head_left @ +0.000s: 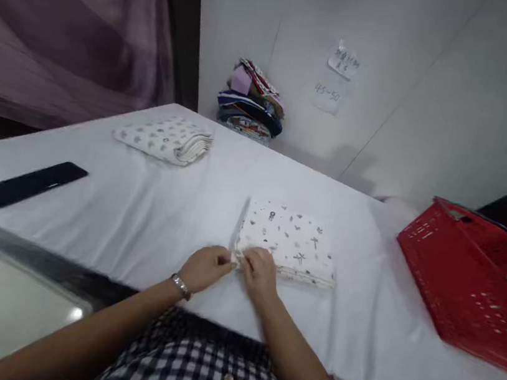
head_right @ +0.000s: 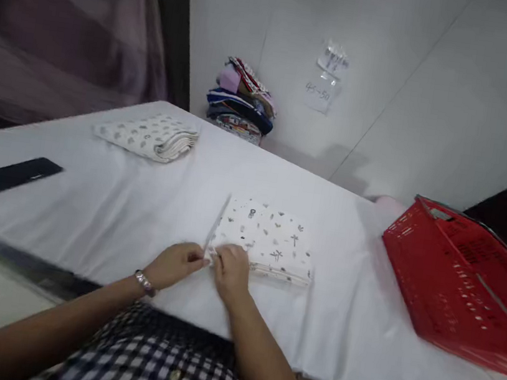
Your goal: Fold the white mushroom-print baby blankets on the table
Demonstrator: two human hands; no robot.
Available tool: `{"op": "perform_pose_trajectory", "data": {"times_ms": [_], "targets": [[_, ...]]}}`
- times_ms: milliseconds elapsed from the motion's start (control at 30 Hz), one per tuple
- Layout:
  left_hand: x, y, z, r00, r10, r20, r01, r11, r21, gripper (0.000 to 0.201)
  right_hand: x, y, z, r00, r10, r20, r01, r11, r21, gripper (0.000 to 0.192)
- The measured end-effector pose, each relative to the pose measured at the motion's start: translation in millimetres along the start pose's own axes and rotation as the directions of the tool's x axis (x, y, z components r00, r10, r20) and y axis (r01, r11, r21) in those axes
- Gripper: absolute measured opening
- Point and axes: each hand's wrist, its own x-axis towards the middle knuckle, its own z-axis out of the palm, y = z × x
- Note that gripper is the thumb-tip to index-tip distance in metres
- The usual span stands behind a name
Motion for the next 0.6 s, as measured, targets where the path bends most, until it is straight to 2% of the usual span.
{"op": "perform_pose_trajectory", "data": {"times_ms": [167, 300, 367, 467, 600], "targets": [[6.6, 1.2, 0.3, 0.998, -0.06, 0.018, 0.062, 0.988, -0.14, 0.022, 0.4, -0.5, -2.3, 1.0, -0.015, 0.014, 0.015, 1.0, -0.008, 0.017], [8.6, 4.5, -3.9, 0.986, -0.151, 0.073, 0.167, 0.924, -0.345, 0.021, -1.1, -2.5, -4.1, 0.998, -0.048, 0.04, 0.049, 0.999, -0.02, 0.017], [8.7, 4.6, -5.4, 0.976, -0.184, 0.115, 0.215, 0.891, -0.399, 0.022, -1.7, -3.1, -4.6, 0.996, -0.068, 0.058, 0.069, 0.997, -0.024, 0.018], [9.1, 0.8, -5.7, 0.973, -0.18, 0.148, 0.227, 0.871, -0.435, 0.024, -1.4, -3.5, -4.2, 0.996, -0.065, 0.067, 0.067, 0.997, -0.029, 0.022], [7.5, -5.7, -4.5, 0.979, -0.114, 0.169, 0.178, 0.882, -0.436, 0.03, 0.3, -4.2, -3.3, 0.999, -0.006, 0.038, 0.007, 1.0, -0.023, 0.015]]}}
